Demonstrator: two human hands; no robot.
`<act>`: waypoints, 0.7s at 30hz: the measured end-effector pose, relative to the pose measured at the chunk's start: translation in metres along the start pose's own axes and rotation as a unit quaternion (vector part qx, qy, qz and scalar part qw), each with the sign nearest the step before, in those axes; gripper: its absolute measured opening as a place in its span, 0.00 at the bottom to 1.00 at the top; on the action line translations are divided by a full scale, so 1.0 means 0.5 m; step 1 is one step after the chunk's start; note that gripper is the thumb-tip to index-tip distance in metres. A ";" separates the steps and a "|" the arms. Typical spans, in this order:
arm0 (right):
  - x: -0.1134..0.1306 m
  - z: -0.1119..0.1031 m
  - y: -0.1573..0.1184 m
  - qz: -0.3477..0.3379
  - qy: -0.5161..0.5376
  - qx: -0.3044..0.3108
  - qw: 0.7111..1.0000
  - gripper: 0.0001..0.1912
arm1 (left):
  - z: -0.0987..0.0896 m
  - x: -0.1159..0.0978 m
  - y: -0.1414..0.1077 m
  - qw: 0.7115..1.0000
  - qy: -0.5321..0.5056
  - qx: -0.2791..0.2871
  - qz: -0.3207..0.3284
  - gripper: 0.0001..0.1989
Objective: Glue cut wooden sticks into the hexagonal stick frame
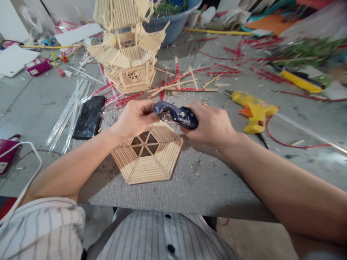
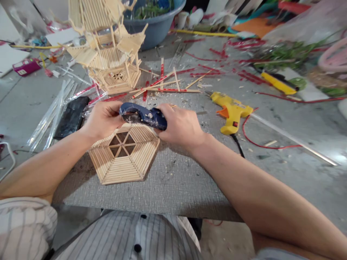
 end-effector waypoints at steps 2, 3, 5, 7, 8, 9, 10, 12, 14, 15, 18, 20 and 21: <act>-0.002 0.001 0.000 0.012 0.002 0.015 1.000 0.23 | 0.001 0.002 0.002 1.000 -0.002 -0.001 -0.002 0.03; -0.003 0.002 0.001 0.019 0.000 0.024 1.000 0.23 | 0.002 0.003 0.003 1.000 -0.004 0.001 -0.002 0.03; -0.004 0.005 0.001 0.032 -0.003 0.041 0.999 0.23 | 0.003 0.005 0.004 1.000 -0.008 0.004 0.000 0.03; -0.005 0.006 0.002 0.039 -0.006 0.048 0.998 0.22 | 0.003 0.006 0.005 1.000 -0.010 0.007 0.002 0.03; -0.005 0.007 0.002 0.039 -0.007 0.048 0.998 0.22 | 0.004 0.006 0.006 1.000 -0.011 0.008 0.002 0.03; -0.005 0.007 0.002 0.038 -0.008 0.045 0.998 0.21 | 0.004 0.006 0.006 1.000 -0.013 0.010 0.002 0.03; -0.005 0.007 0.002 0.036 -0.008 0.040 0.998 0.20 | 0.005 0.007 0.006 1.000 -0.016 0.013 0.001 0.03; -0.004 0.006 0.001 0.032 -0.008 0.029 0.999 0.20 | 0.006 0.008 0.006 1.000 -0.023 0.017 0.000 0.03; -0.004 0.006 0.001 0.031 -0.006 0.024 0.999 0.20 | 0.006 0.008 0.007 0.999 -0.028 0.019 -0.001 0.04; -0.005 0.006 0.000 0.033 -0.005 0.026 0.999 0.20 | 0.006 0.009 0.007 0.999 -0.030 0.020 -0.001 0.04; -0.005 0.007 0.000 0.040 -0.004 0.038 0.998 0.20 | 0.007 0.010 0.008 0.999 -0.036 0.024 -0.003 0.04; -0.004 0.006 0.001 0.040 -0.009 0.038 0.998 0.20 | 0.007 0.010 0.008 0.999 -0.039 0.023 -0.005 0.04; -0.004 0.006 0.001 0.039 -0.013 0.037 0.998 0.20 | 0.007 0.011 0.009 0.999 -0.040 0.023 -0.007 0.05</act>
Point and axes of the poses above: each hand's wrist, its own y-axis towards the middle knuckle, its own z-axis out of the palm, x = y × z, the point moved 7 cm from there along y, towards the middle knuckle, and after that the axes turned 10 degrees about -z, right-handed, at the moved point
